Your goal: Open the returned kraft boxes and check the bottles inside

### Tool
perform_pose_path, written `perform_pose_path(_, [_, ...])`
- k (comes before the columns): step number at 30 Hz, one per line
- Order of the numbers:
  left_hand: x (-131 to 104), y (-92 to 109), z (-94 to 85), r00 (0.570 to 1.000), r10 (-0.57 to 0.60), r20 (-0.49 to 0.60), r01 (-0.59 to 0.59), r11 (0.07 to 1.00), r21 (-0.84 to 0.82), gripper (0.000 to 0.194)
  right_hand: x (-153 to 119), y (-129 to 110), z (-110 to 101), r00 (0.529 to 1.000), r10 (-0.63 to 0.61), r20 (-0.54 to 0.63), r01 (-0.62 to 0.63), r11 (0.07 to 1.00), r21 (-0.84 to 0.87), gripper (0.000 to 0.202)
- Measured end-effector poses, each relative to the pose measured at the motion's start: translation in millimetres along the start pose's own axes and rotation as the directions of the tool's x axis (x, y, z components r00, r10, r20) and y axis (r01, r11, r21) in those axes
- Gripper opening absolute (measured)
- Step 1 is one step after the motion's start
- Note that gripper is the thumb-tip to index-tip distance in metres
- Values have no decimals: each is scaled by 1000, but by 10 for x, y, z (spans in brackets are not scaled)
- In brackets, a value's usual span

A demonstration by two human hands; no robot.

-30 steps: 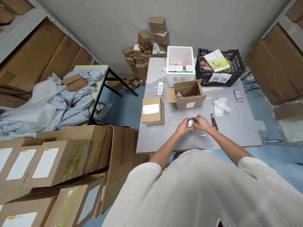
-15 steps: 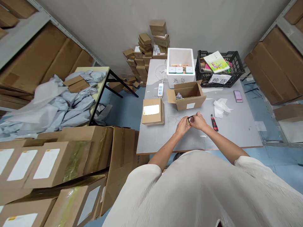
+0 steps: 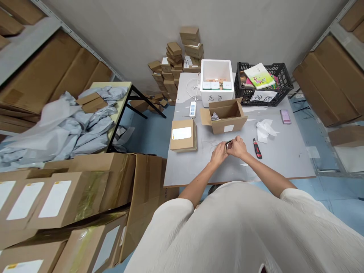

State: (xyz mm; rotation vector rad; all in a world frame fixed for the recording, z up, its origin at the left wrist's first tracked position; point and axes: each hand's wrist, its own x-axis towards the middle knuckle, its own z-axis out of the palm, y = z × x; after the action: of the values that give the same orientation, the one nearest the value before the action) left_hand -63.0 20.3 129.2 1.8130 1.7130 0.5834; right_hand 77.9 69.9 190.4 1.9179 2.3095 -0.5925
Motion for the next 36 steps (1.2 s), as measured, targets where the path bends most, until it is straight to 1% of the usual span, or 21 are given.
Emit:
perform_pose_path(3, [-7,4,-12,999,-23,35,23,1000,-4,64,-4,3,2,999,-14,-31,15,1000,27,42])
perform_pose_path(6, [13,12,-8,997,-66,46,66,998,-7,67,1,4,-33,998,-16,-61,19,998,55,42])
perform_pose_path(10, [73,-19,-7,996,-89,22,90,996,-20,66,7,13,-180,994,-58,-92,66,994,83,38])
perform_pose_path(13, [122,-93,-31,993,-117,8,117,991,-56,73,13,46,-374,985,-99,-138,120,980,157,35])
perform_pose_path(17, [180,-243,-97,988,-152,-34,148,984,-103,82,6,145,-692,958,-136,-253,206,941,270,39])
perform_pose_path(22, [221,-496,-220,972,-208,-109,187,967,-174,85,-60,299,-1076,926,-122,-358,268,880,392,41])
perform_pose_path(26, [214,-702,-303,971,-216,-97,202,970,-138,93,-129,375,-1301,909,-113,-401,289,864,413,38])
perform_pose_path(28, [203,-774,-333,973,-209,-94,201,975,-92,102,-145,400,-1358,911,-114,-396,284,868,406,35])
perform_pose_path(31, [182,-829,-384,971,-201,-131,199,980,-28,111,-140,436,-1368,920,-112,-376,269,877,397,32])
perform_pose_path(34, [143,-819,-472,972,-181,-150,188,982,30,114,-124,464,-1330,925,-119,-362,260,890,374,29])
perform_pose_path(36, [107,-767,-563,970,-179,-165,190,981,49,110,-124,472,-1313,928,-127,-350,258,897,359,28])
